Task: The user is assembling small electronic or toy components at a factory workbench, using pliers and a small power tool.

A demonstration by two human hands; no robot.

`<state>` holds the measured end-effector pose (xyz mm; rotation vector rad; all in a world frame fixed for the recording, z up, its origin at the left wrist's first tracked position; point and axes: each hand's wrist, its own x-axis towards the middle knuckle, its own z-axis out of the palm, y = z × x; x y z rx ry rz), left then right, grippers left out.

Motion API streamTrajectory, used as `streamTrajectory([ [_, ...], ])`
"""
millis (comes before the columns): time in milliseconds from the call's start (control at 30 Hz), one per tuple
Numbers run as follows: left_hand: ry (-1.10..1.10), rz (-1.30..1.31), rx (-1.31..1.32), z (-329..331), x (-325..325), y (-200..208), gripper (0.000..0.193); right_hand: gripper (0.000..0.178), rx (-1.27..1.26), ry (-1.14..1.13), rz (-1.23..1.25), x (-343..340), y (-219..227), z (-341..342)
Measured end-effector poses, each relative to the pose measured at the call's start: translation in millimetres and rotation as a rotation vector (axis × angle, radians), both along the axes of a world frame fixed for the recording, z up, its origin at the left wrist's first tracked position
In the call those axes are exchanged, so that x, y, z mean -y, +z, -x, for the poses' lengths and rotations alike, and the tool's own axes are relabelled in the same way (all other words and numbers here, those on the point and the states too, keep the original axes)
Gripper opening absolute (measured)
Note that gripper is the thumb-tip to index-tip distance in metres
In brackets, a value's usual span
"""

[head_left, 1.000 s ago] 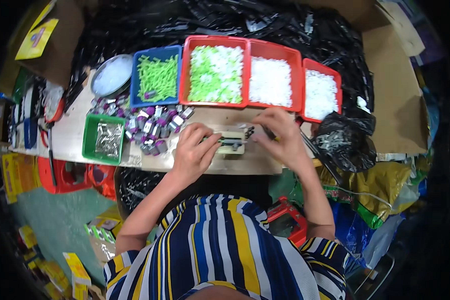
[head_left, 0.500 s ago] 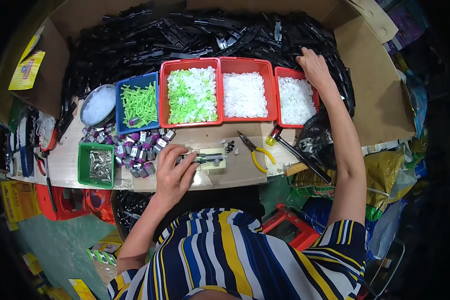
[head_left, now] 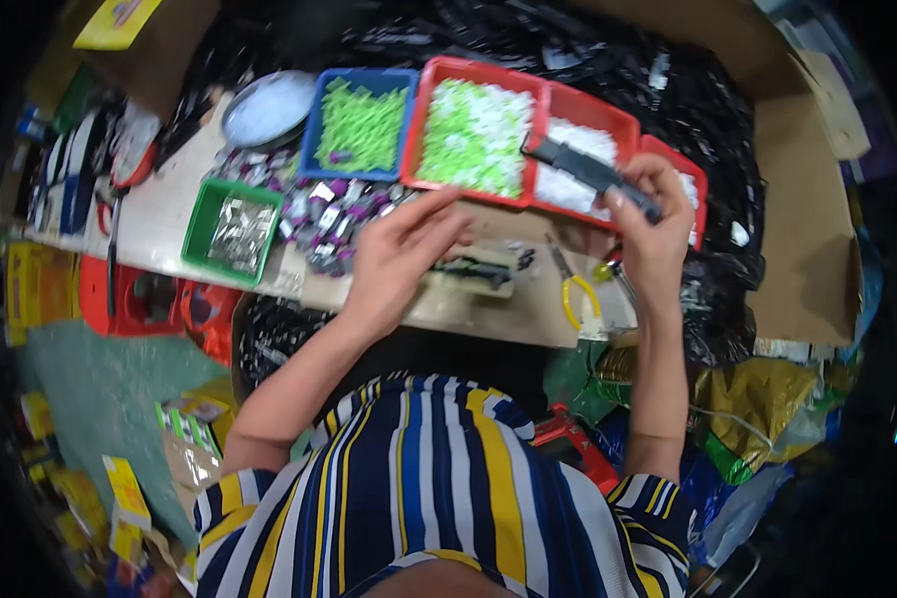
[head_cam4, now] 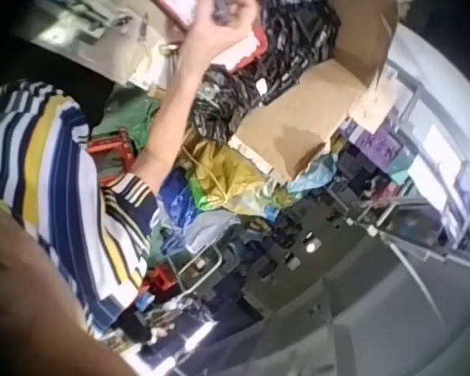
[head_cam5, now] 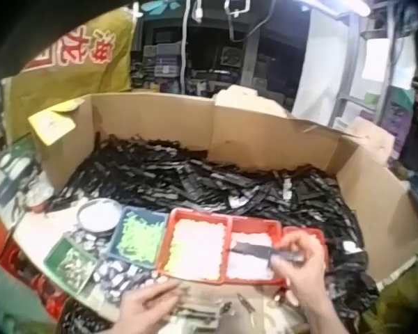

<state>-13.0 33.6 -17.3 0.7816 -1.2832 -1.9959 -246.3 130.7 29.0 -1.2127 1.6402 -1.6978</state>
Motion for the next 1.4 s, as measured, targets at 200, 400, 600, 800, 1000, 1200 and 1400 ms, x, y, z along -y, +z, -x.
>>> streamTrajectory([
  [200, -0.11, -0.261, -0.176, -8, 9, -5, 0.022, 0.033, 0.144, 0.112, -0.12, -10, -32, -69],
  [400, -0.04, -0.263, -0.141, -17, 4, -13, 0.018, 0.036, -0.742, 0.086, -0.05, -7, -29, -76],
  [600, -0.01, -0.186, -0.066, -24, -7, -12, 0.022, 0.034, -0.747, 0.105, -0.105, -7, -36, -78],
  [800, 0.256, 0.212, 0.036, -51, 3, -20, 0.037, 0.029, -0.69, 0.165, -0.202, -11, -57, -76],
  [1000, 0.293, 0.375, 0.153, -62, 4, -19, 0.03, 0.029, -0.68, 0.222, -0.232, -5, -63, -83],
  [1200, 0.275, 0.381, 0.165, -64, 5, -24, 0.029, 0.029, -0.695, 0.216, -0.252, -1, -65, -86],
  [1400, 0.258, 0.404, 0.176, -64, 6, -29, 0.029, 0.029, -0.715, 0.229, -0.242, 2, -66, -87],
])
